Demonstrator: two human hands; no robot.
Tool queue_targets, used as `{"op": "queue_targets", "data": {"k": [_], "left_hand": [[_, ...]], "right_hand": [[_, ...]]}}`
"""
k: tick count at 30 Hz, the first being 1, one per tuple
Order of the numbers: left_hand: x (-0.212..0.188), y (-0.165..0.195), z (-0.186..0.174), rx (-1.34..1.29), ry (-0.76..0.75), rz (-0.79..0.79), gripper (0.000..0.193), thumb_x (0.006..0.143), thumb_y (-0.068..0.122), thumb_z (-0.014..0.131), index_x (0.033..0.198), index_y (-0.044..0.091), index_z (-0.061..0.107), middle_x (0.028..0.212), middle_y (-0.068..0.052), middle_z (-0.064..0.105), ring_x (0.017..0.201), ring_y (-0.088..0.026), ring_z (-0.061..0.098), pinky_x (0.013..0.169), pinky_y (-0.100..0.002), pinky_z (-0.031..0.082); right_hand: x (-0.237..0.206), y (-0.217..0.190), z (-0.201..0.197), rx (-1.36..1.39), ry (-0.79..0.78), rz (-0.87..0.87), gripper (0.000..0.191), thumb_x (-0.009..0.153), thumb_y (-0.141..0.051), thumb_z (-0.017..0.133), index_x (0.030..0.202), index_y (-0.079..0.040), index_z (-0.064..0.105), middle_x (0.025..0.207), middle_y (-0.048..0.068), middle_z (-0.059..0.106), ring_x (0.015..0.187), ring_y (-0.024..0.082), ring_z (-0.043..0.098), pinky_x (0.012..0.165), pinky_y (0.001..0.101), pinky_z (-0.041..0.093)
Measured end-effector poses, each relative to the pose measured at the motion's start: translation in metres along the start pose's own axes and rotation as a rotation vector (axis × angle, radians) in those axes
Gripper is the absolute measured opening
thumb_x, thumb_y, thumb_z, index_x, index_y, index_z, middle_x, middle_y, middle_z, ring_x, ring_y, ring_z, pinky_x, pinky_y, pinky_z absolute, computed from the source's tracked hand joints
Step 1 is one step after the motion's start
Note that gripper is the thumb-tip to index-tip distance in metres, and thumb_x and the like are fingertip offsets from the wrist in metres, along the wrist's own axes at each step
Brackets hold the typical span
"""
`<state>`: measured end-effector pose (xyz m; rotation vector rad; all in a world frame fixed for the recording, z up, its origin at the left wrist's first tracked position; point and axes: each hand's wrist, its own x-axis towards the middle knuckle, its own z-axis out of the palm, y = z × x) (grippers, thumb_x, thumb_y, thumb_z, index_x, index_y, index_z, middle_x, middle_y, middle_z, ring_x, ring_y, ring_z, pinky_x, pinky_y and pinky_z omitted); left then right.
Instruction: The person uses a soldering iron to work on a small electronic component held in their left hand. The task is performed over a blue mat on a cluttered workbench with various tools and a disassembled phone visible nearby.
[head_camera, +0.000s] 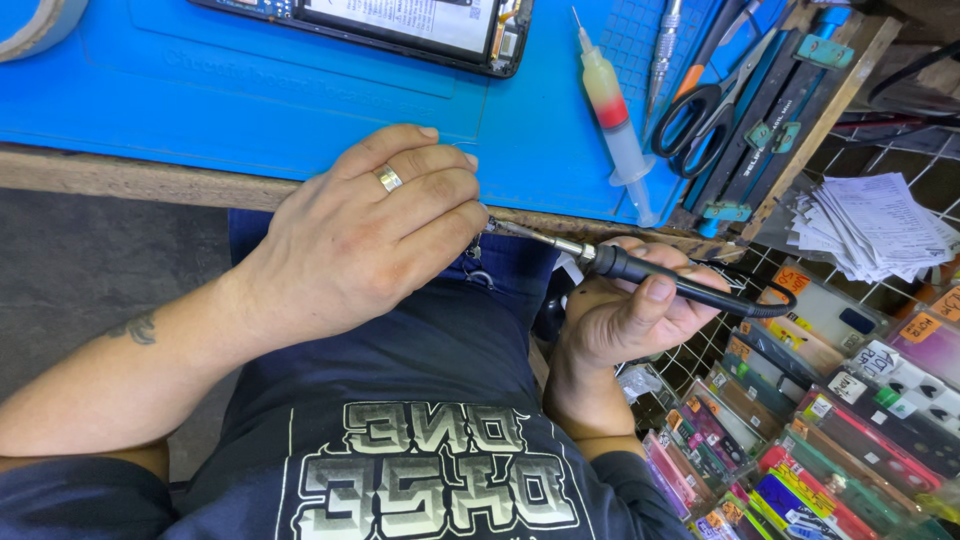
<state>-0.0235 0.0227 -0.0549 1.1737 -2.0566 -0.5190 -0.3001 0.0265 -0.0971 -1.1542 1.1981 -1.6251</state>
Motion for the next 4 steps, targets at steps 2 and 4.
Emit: {"op": "queue_targets", "data": {"k": [2, 4], "left_hand": [[0.0006, -0.0004, 0.0004, 0.0, 0.001, 0.001, 0.019, 0.093, 0.01, 0.067, 0.111, 0.001, 0.067, 0.117, -0.011, 0.066, 0.121, -0.027, 0.065, 0.115, -0.044, 0.048], [0.0001, -0.0007, 0.0001, -0.005, 0.0, 0.001, 0.019, 0.093, 0.01, 0.067, 0.111, 0.001, 0.067, 0.117, -0.011, 0.066, 0.12, -0.027, 0.065, 0.114, -0.044, 0.048]], "right_hand": [[0.001, 0.0006, 0.0001, 0.006, 0.001, -0.006, 0.04, 0.101, -0.024, 0.079, 0.116, -0.009, 0.045, 0.078, 0.009, 0.059, 0.066, 0.014, 0.056, 0.066, 0.0284, 0.055], [0.0011, 0.0008, 0.001, -0.007, 0.001, -0.015, 0.04, 0.1, -0.025, 0.079, 0.114, -0.01, 0.045, 0.077, 0.009, 0.059, 0.064, 0.014, 0.057, 0.064, 0.0277, 0.054]]}}
